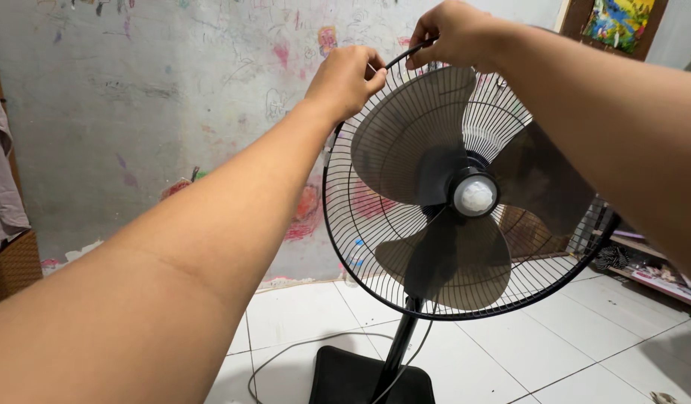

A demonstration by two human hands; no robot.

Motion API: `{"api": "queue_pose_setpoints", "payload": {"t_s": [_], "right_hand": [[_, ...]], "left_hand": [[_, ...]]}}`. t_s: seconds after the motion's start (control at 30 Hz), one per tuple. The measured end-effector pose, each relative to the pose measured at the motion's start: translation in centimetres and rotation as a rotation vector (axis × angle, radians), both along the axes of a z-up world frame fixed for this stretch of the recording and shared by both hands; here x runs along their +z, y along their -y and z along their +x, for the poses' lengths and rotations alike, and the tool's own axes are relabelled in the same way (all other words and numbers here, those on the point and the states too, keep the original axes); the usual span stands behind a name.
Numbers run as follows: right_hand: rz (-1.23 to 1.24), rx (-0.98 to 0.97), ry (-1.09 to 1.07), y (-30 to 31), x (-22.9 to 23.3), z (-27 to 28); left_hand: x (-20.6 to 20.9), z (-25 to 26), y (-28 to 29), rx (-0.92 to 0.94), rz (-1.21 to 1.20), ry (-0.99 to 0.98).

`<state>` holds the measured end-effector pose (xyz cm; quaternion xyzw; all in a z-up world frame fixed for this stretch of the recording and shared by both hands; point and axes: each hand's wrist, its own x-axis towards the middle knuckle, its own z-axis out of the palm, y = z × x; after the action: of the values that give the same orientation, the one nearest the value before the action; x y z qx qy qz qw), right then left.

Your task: The person removes the front grille of a standing electric fan, uses a screwdriver to loosen a screw on the motor housing, then reattaches the grille. The person handles the fan grille, motor housing, and screwdriver throughout the process.

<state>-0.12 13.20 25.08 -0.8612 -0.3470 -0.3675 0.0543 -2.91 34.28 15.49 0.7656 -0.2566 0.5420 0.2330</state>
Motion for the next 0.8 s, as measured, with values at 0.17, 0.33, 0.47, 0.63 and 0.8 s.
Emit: {"api": "queue_pose_setpoints", "payload": {"t_s": [0.17, 0.33, 0.47, 0.63, 0.8], "right_hand": [[-0.007, -0.075, 0.104, -0.8, -0.3, 0.9], [0.064, 0.068, 0.46, -0.6, -2.5, 1.2], [0.52, 0.136, 0.644, -0.8, -6.8, 1.1], [0.705, 0.134, 0.267, -1.5, -9.1, 0.7], [0.72, -0.004, 0.289, -2.9, -8.3, 0.3]], "left_hand": [[0.2, -0.3, 1.1, 0.092, -0.039, -0.018], [0.9, 0.5, 1.8, 0.097, -0.072, -0.138], [2.7, 2.1, 1.5, 0.112, -0.005, -0.027], [3.3, 2.7, 2.4, 0.122, -0.017, -0.104], [3.1, 2.5, 2.6, 0.114, -0.005, -0.18]]}}
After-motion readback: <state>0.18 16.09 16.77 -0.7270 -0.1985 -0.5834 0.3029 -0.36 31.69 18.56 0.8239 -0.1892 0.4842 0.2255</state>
